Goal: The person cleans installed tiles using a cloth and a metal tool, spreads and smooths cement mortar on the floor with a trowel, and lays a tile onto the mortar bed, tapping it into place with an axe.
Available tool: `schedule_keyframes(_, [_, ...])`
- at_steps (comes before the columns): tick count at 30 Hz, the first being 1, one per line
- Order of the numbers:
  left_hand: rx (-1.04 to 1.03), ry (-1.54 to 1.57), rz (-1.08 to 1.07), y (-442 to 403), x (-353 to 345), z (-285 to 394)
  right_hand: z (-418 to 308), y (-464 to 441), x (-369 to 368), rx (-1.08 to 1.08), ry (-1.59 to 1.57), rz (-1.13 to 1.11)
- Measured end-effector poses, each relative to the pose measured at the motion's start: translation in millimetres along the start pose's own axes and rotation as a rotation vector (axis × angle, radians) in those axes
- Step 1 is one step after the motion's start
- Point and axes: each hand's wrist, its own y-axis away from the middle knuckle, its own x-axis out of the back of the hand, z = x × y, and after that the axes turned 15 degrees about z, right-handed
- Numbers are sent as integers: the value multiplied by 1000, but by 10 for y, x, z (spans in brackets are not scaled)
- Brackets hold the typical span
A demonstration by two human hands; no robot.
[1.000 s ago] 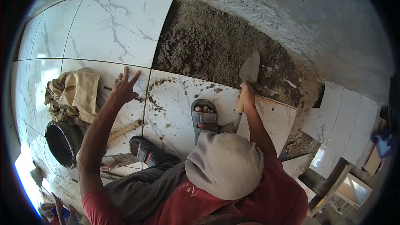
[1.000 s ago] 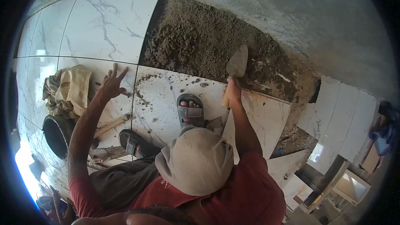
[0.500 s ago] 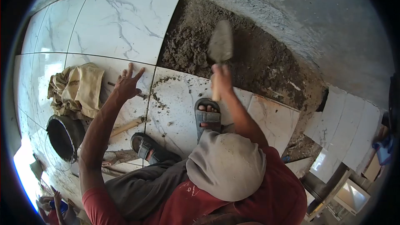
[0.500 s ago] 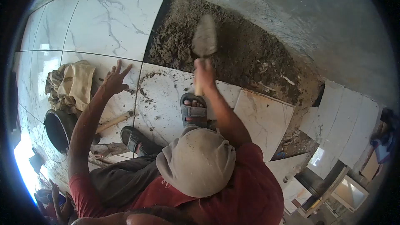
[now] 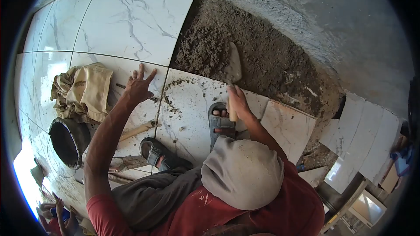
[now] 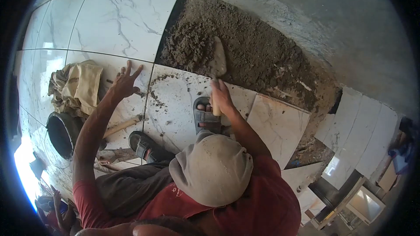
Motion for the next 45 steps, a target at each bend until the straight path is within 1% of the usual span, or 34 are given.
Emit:
schedule_keyframes(1, [4,7,-11,12,6,-4,-63,-92,-102,77,86,-35])
schedule_keyframes(2, [13,8,-7,10,-4,-18,-108,-264,-128,83,90,-42])
schedule_keyframes(3, [5,12,-4,-3,-26,-40,-100,-482,-122,284,327,43])
schedule_keyframes(4, [-4,16,-6,5,-31,-50,-216,-459,-39,422,536,112])
schedule_keyframes(5, [5,22,-14,26,-45,-54,-331,-436,44,548,749,202])
schedule_keyframes(6, [7,24,-41,23,2,-37,-637,-271,209,616,932,281])
schedule_keyframes(8, [9,29,-65,7,-21,-39,-726,-337,708,710,977,324])
schedule_keyframes(10, [-12,-3,23,2,-150,-88,-654,-253,1130,985,1059,324])
schedule_keyframes(12, [-6,2,18,12,-117,-64,-521,-31,1408,996,1179,193])
schedule_keyframes(13, [-7,3,21,7,-91,-52,-404,42,1518,1001,1174,184])
schedule_keyframes(14, [2,-1,18,12,-86,-51,-264,91,1613,1031,1264,98])
schedule_keyframes(15, [-5,0,14,11,-81,-48,-254,149,1584,1059,1351,14])
schedule_keyframes(16, [-12,2,12,9,-71,-42,-267,140,1523,1065,1345,10])
schedule_keyframes(18, [-3,-1,-4,0,-56,-41,-349,125,1302,1011,1415,-98])
schedule_keyframes(20, [4,-15,-7,-6,-86,-32,-511,-27,983,1182,1352,-76])
schedule_keyframes(22, [6,-9,-6,-15,-113,-54,-835,-194,615,1056,1398,22])
schedule_keyframes(23, [10,0,-3,-9,-118,-57,-973,-235,591,1056,1398,21])
schedule_keyframes(25, [1,-4,-15,-8,-24,-45,-1180,-275,543,1133,1320,-40])
schedule_keyframes(26, [-2,0,-34,7,4,-38,-1158,-261,567,1141,1322,-44])
schedule_keyframes(28, [3,10,-39,13,-13,-36,-953,-172,755,1145,1173,-3])
schedule_keyframes(29, [1,13,-40,-2,-17,-50,-810,-151,909,1154,1174,-9])
schedule_keyframes(30, [7,15,-43,-9,-34,-59,-617,-119,1106,1131,1219,-2])
schedule_keyframes(32, [-11,6,-21,-11,-86,-69,-489,-93,1163,1095,1259,-1])
schedule_keyframes(34, [-12,11,-22,-10,-83,-56,-585,-31,1088,968,1386,-24])
schedule_keyframes(38, [-11,13,-3,8,-59,-47,-1042,-199,903,982,1457,-56])
schedule_keyframes(40, [-8,6,-6,8,-87,-47,-1265,-278,839,1073,1522,-63])
schedule_keyframes(41, [-7,-6,-8,0,-92,-49,-1357,-357,814,1068,1522,-57])
schedule_keyframes(43, [-14,-6,-7,-17,-62,-56,-1546,-534,774,1089,1597,-114])
schedule_keyframes(45, [-13,-3,-14,-9,-64,-39,-1633,-645,786,1084,1568,-118])
